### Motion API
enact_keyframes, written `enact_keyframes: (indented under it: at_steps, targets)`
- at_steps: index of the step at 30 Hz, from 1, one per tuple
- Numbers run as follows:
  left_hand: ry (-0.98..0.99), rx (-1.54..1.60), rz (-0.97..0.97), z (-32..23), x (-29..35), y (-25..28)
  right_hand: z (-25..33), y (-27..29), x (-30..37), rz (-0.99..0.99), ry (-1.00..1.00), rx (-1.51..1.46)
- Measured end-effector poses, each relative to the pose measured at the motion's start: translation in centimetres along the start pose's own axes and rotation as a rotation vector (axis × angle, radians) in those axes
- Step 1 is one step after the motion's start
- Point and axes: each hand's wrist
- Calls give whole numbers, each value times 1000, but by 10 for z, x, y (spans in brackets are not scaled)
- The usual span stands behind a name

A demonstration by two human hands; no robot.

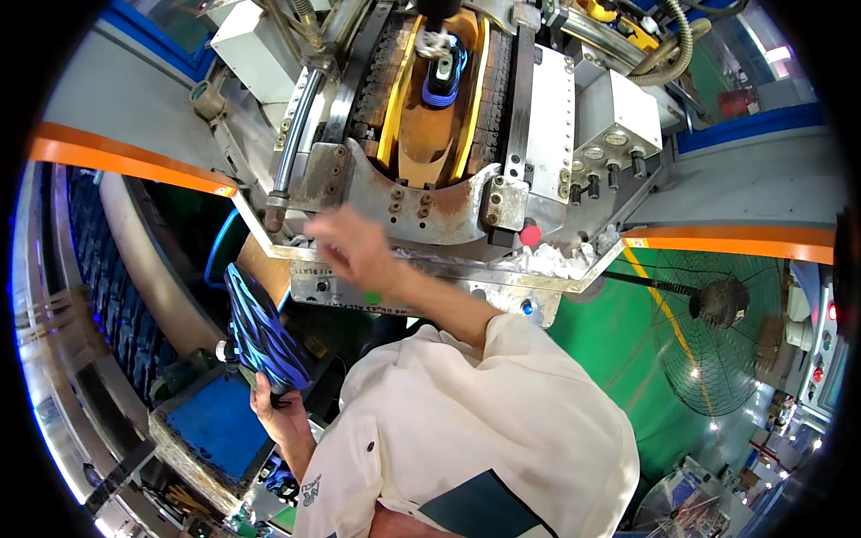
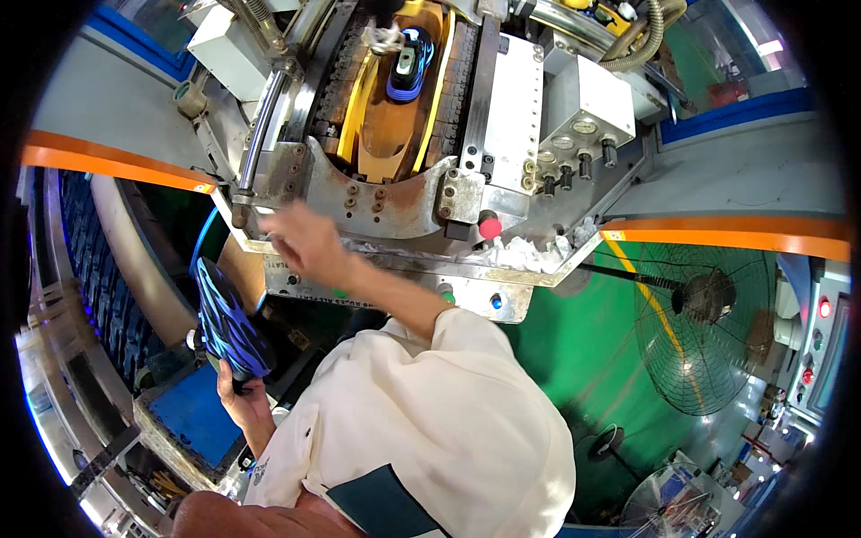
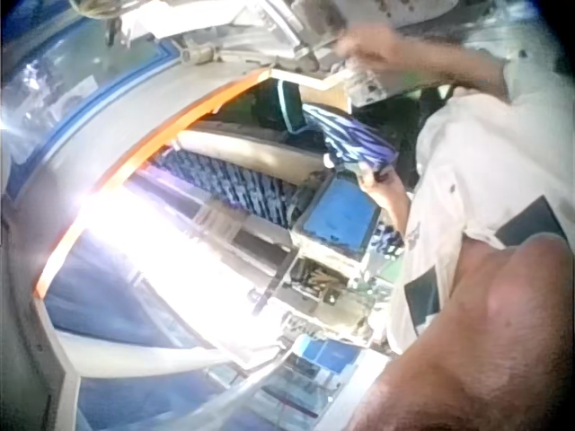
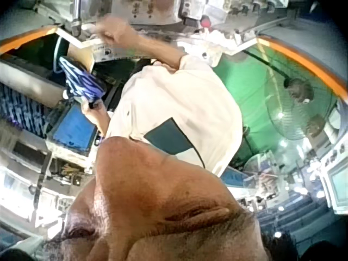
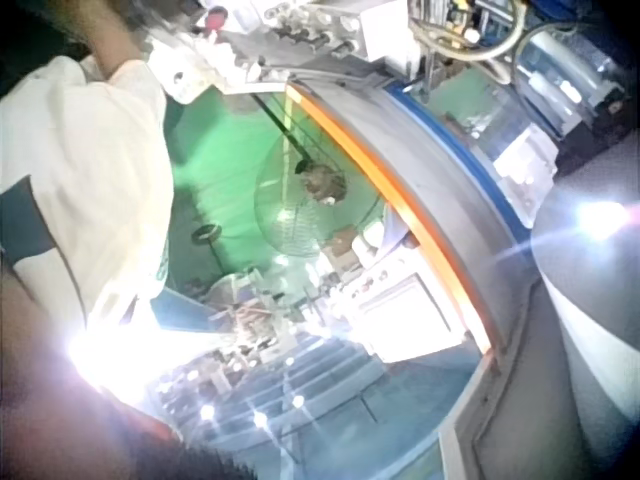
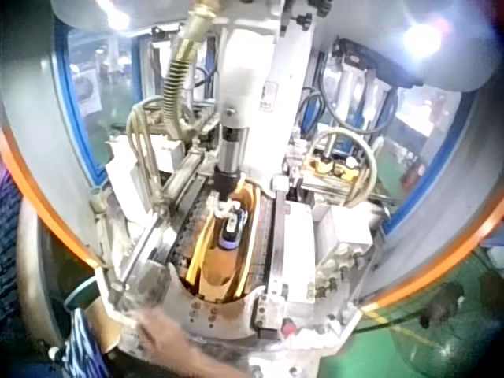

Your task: The person picks up blue shoe components from a metal surface and a conveyor belt, positions them individually into an industrial pressing machine, and places them onto a moving conveyor.

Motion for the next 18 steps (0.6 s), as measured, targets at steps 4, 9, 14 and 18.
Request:
enact_keyframes:
  at_steps: [4,9,14,18]
  targets:
    - [16,25,12,1,-3,0,-3,124,-213,-620,90,143]
    - [17,75,130,11,-11,6,-17,182,-346,-574,60,132]
    - [17,84,81,12,3,-8,-37,175,-386,-535,31,132]
    - [20,117,106,16,13,0,-52,177,-389,-541,18,129]
Point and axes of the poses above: each hand's wrist, its own x-axis away from the middle knuckle, its own y-axis out of the back of the hand, z = x × y, and after that the axes turned 9 degrees about -y, right-handed
